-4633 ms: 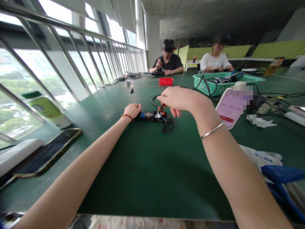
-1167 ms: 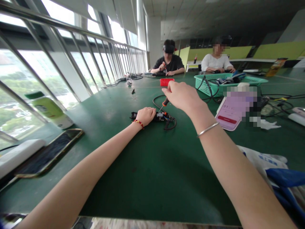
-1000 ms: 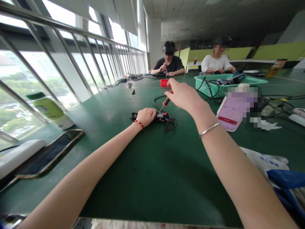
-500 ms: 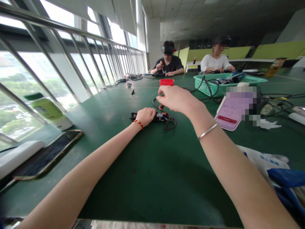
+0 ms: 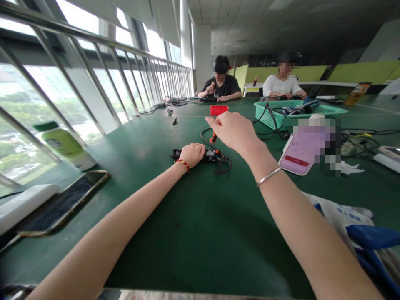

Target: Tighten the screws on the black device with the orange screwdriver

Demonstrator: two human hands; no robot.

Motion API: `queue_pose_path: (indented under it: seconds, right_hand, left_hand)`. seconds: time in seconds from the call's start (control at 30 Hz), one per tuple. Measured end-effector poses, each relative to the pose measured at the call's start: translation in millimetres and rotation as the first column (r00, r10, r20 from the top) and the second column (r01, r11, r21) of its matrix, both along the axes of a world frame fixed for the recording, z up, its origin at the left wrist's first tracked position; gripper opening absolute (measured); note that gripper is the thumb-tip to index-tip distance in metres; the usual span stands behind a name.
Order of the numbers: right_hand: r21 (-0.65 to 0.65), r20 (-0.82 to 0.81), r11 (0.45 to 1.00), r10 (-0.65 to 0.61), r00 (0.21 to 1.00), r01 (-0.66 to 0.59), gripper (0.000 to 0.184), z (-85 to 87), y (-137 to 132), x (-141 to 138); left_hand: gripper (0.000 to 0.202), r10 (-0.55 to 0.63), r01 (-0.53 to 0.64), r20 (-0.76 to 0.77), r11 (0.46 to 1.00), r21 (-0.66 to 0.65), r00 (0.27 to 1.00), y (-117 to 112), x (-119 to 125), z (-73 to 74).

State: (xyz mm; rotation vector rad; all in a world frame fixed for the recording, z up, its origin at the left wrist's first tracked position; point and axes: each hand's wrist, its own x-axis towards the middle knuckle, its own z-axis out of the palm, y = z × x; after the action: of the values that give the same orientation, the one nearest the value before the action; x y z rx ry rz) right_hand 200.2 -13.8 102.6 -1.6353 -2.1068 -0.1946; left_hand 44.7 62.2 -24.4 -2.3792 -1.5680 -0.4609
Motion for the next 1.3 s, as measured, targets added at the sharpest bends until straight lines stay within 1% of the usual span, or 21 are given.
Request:
queue_pose_path:
  seconds: [0.1, 0.13, 0.23, 0.33, 0.4, 0.47, 0.5, 0.63, 0.73, 0.8, 0.87, 0.97, 1.07, 1.1, 1.23, 1.3]
  right_hand:
    - [0.037, -0.05, 0.996, 0.087, 0.995, -0.085, 0.032, -2.5, 3, 2]
    - [0.064, -0.08, 0.993, 0.104, 0.991, -0.099, 0.029, -3.7, 5, 3]
    - [0.126, -0.156, 0.986, 0.129, 0.979, -0.109, 0.043, -6.8, 10, 7]
    - [0.159, -0.175, 0.978, 0.163, 0.971, -0.136, 0.047, -8.1, 13, 9]
    - [0.161, -0.177, 0.979, 0.15, 0.973, -0.122, 0.04, -7.6, 13, 10]
    - [0.133, -0.165, 0.987, 0.115, 0.98, -0.094, 0.025, -6.5, 13, 10]
    - [0.117, -0.153, 0.99, 0.1, 0.983, -0.082, 0.021, -5.9, 12, 10]
    - [0.104, -0.119, 0.991, 0.092, 0.989, -0.08, 0.021, -3.8, 10, 12]
    - [0.103, -0.097, 0.99, 0.111, 0.989, -0.101, 0.033, -2.7, 10, 15]
    - [0.095, -0.074, 0.989, 0.117, 0.99, -0.109, 0.037, -1.8, 10, 16]
    - [0.069, -0.075, 0.992, 0.114, 0.991, -0.109, 0.033, -0.9, 9, 16]
    - [0.015, -0.091, 0.994, 0.111, 0.99, -0.11, 0.023, -0.2, 7, 14]
    - [0.011, -0.093, 0.993, 0.115, 0.989, -0.115, 0.022, -0.7, 7, 13]
    - [0.023, -0.094, 0.993, 0.117, 0.989, -0.116, 0.023, -1.0, 7, 13]
    - [0.088, -0.106, 0.988, 0.133, 0.985, -0.124, 0.041, -2.1, 7, 15]
    - [0.089, -0.127, 0.991, 0.112, 0.986, -0.101, 0.044, -2.2, 8, 15]
  left_hand:
    - [0.044, -0.004, 0.004, -0.008, 1.0, 0.004, 1.0, 0, 0, -0.7]
    - [0.044, -0.005, 0.005, -0.01, 1.0, 0.007, 1.0, 0, -1, -0.9]
    - [0.044, -0.006, 0.007, -0.017, 1.0, 0.013, 1.0, 0, -1, -1.1]
    - [0.044, -0.006, 0.006, -0.022, 1.0, 0.013, 1.0, -1, -1, -0.6]
    - [0.044, -0.006, 0.006, -0.026, 1.0, 0.011, 1.0, -1, -1, -0.1]
    - [0.044, -0.005, 0.005, -0.029, 1.0, 0.008, 1.0, -2, -1, 0.5]
    - [0.044, -0.004, 0.005, -0.03, 1.0, 0.007, 1.0, -2, -1, 0.7]
    - [0.044, -0.002, 0.002, -0.041, 1.0, 0.01, 0.999, -3, 0, 1.5]
    - [0.045, 0.004, 0.0, -0.093, 0.999, 0.038, 0.996, -4, 2, 3.4]
    - [0.044, 0.001, 0.008, -0.142, 0.998, 0.063, 0.99, -5, 4, 5.3]
    - [0.044, -0.002, 0.015, -0.172, 0.997, 0.077, 0.985, -6, 5, 7.1]
    - [0.044, 0.011, 0.004, -0.176, 0.997, 0.083, 0.984, -8, 7, 8.7]
    - [0.045, 0.026, -0.011, -0.174, 0.996, 0.083, 0.984, -10, 8, 9.5]
    - [0.045, 0.03, -0.017, -0.171, 0.997, 0.079, 0.985, -10, 8, 9.7]
    - [0.045, 0.033, -0.022, -0.163, 0.997, 0.069, 0.986, -11, 8, 10.3]
    - [0.045, 0.029, -0.017, -0.165, 0.997, 0.071, 0.986, -11, 8, 10.2]
